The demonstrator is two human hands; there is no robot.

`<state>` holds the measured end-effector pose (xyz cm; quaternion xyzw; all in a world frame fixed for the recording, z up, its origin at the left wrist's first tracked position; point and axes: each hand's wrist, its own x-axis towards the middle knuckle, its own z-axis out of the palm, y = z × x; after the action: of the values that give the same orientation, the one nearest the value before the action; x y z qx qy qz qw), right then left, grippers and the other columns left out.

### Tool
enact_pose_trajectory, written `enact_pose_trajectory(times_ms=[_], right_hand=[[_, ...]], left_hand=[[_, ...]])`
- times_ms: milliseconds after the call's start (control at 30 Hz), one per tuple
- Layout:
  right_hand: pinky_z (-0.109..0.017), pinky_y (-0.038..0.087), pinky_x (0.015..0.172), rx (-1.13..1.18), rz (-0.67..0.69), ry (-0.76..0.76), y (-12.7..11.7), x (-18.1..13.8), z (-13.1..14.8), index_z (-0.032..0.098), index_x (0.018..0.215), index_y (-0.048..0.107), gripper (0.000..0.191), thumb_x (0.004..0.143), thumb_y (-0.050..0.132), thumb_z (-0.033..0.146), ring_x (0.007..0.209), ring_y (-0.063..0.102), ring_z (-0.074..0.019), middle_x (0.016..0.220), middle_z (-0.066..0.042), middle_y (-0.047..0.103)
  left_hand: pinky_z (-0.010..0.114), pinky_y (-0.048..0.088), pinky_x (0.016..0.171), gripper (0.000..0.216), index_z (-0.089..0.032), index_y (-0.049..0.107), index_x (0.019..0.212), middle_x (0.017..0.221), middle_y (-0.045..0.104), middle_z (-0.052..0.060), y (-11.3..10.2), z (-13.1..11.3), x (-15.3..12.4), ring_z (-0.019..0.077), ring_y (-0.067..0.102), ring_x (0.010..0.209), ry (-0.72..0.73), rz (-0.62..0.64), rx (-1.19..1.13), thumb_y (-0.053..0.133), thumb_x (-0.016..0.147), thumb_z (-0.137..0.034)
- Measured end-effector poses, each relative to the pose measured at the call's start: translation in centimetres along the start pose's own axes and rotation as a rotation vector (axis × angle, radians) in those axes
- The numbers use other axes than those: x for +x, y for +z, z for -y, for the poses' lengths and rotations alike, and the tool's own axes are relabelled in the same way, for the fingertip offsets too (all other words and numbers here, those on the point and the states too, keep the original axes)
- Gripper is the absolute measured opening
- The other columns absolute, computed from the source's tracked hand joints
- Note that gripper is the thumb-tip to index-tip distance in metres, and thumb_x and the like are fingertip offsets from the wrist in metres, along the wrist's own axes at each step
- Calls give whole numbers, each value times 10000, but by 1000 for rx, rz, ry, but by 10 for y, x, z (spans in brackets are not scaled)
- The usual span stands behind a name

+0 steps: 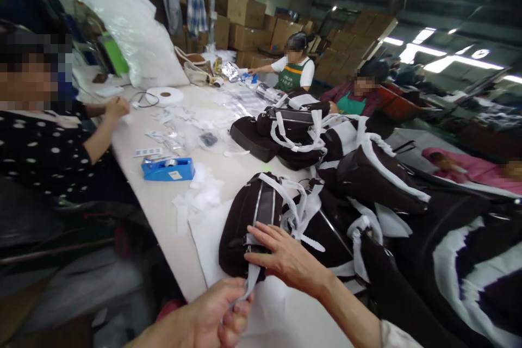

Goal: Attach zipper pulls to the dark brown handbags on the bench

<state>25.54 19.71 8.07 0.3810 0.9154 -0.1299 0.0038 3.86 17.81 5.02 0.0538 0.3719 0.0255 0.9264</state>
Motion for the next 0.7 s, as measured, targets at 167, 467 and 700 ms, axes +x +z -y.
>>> enact_pose_trajectory(times_ms=[167,467,700], right_hand=[[-435,461,914,117,138,-209,-8,46,-9,310,1207,596,465,784,757,413,1163,558,-299,1509,-75,412],[-397,380,942,261,80,-433,18,58,-20,241,1192,590,329,900,619,389,1095,540,-243,1207,-62,640],[-368,410,922,261,-11,-403,40,53,-18,177,1120,592,198,935,556,237,1042,547,-232,1126,-80,656]], left_hand=[[134,0,382,386,-178,479,757,533,354,-103,-18,7,-23,-1,139,396,92,-59,84,786,532,-243],[147,5,386,264,-166,482,774,540,320,-93,-40,22,-24,15,82,404,151,4,-31,707,636,-145],[160,175,396,331,-180,490,937,588,455,-45,-21,24,-23,62,261,405,240,-340,272,572,811,-475]])
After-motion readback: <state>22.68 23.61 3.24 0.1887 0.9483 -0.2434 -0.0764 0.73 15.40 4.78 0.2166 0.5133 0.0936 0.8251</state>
